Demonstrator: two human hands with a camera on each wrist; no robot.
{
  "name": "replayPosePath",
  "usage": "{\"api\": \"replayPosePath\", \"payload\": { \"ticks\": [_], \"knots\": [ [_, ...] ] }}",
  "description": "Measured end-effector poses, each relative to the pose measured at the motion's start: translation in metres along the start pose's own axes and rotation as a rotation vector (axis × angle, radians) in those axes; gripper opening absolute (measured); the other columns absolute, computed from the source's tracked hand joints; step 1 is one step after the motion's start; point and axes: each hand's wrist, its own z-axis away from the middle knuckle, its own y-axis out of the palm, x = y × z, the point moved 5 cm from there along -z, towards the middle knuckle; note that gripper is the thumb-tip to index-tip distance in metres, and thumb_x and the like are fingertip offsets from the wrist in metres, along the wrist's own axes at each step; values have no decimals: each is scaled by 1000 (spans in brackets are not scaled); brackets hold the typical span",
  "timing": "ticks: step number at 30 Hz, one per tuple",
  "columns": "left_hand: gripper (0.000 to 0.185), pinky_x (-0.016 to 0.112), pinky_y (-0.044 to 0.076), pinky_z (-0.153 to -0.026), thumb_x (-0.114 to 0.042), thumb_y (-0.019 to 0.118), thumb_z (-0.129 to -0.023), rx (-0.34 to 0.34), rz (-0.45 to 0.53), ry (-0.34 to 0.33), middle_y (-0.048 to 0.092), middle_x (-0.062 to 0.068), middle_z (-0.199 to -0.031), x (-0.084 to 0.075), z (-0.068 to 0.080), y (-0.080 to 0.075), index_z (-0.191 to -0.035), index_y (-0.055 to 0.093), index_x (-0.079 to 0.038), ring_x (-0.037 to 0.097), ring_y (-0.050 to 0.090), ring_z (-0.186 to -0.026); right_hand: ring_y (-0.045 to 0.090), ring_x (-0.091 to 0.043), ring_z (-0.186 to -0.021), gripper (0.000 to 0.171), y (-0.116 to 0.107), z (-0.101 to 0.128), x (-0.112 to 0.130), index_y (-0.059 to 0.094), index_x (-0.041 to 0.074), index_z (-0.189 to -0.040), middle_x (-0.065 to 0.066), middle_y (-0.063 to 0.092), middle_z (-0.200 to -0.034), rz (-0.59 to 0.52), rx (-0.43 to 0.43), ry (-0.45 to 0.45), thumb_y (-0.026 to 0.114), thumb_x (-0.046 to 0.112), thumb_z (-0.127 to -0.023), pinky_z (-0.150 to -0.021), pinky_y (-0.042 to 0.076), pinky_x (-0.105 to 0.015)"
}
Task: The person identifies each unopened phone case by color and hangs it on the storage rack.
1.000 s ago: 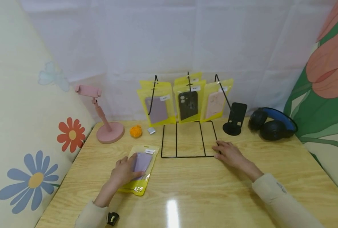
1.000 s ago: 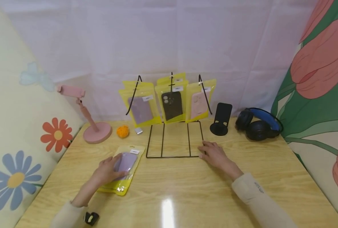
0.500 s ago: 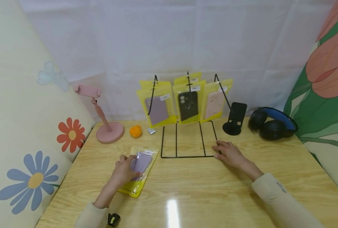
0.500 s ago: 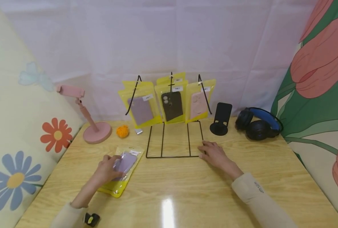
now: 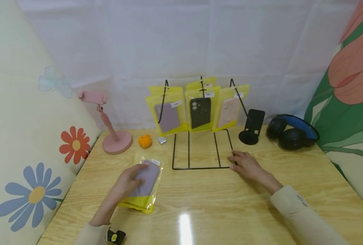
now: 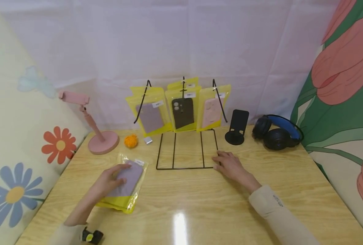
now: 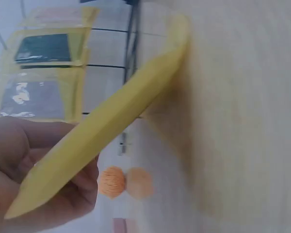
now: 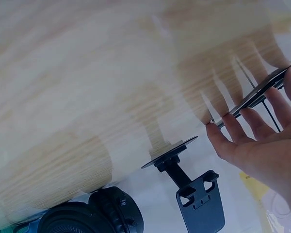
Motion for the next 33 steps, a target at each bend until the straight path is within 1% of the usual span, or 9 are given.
{"api": "replayPosePath", "payload": {
  "ticks": [4, 6, 8, 11, 14, 16, 20, 27, 33],
  "knots": [
    [36, 60, 35, -102, 0, 64, -89, 19, 140, 14, 56, 19, -134, -11, 5, -14, -123, 66, -9, 40, 44, -129, 44, -51, -121, 41, 0, 0, 1, 60, 2, -130, -29, 44, -141, -7, 5, 3, 62, 23, -94, -93, 35, -67],
    [33, 54, 36, -104, -8, 65, -91, 30, 176, 41, 58, 11, -134, -19, 9, -20, -124, 67, -14, 32, 45, -130, 43, -52, -121, 42, 0, 0, 1, 59, 2, -130, -29, 43, -142, -14, 9, 8, 62, 23, -94, -92, 35, -68],
    [33, 41, 42, -102, -12, 67, -91, 24, 194, 113, 60, 5, -132, -31, 12, -26, -123, 67, -17, 22, 48, -128, 43, -52, -120, 42, 0, -1, 0, 59, 2, -131, -28, 42, -142, -15, 10, 11, 62, 23, -94, -92, 35, -69],
    [34, 23, 46, -93, -10, 68, -90, 21, 240, 256, 63, -2, -128, -50, 16, -33, -123, 68, -16, 8, 51, -123, 42, -52, -122, 43, 0, -2, 0, 58, 2, -131, -28, 42, -143, -19, 11, 14, 63, 23, -94, -93, 34, -68],
    [35, 17, 47, -89, 0, 67, -88, 25, 333, 377, 64, -2, -126, -66, 18, -40, -122, 68, -10, 4, 52, -121, 42, -51, -122, 43, 2, -2, 0, 59, 1, -131, -29, 42, -142, -10, 8, 5, 63, 23, -93, -94, 35, -67],
    [36, 18, 48, -88, 6, 65, -87, 22, 387, 426, 65, -1, -125, -74, 18, -43, -122, 67, -6, 6, 53, -120, 42, -52, -122, 42, 2, -2, 0, 59, 1, -130, -29, 43, -141, -9, 4, 1, 64, 22, -93, -94, 35, -67],
    [38, 18, 48, -88, 9, 64, -86, -14, 447, 440, 65, 0, -125, -81, 12, -50, -122, 67, -4, 9, 54, -118, 43, -51, -121, 41, 2, -1, 0, 60, 1, -128, -29, 44, -140, -2, -5, -9, 63, 21, -93, -93, 35, -67],
    [38, 19, 49, -82, 7, 64, -88, -38, 443, 416, 64, -4, -125, -82, 1, -54, -123, 66, -7, 10, 53, -112, 44, -50, -123, 40, 4, 0, 0, 61, 2, -128, -29, 45, -140, 11, 0, -12, 62, 23, -94, -93, 36, -67],
    [36, 18, 46, -88, 6, 64, -88, -60, 435, 395, 64, -9, -124, -79, -11, -53, -123, 66, -5, 11, 51, -114, 44, -49, -122, 40, 2, -1, 1, 61, 1, -128, -29, 45, -140, 7, -9, -16, 62, 22, -94, -94, 36, -66]
  ]
}}
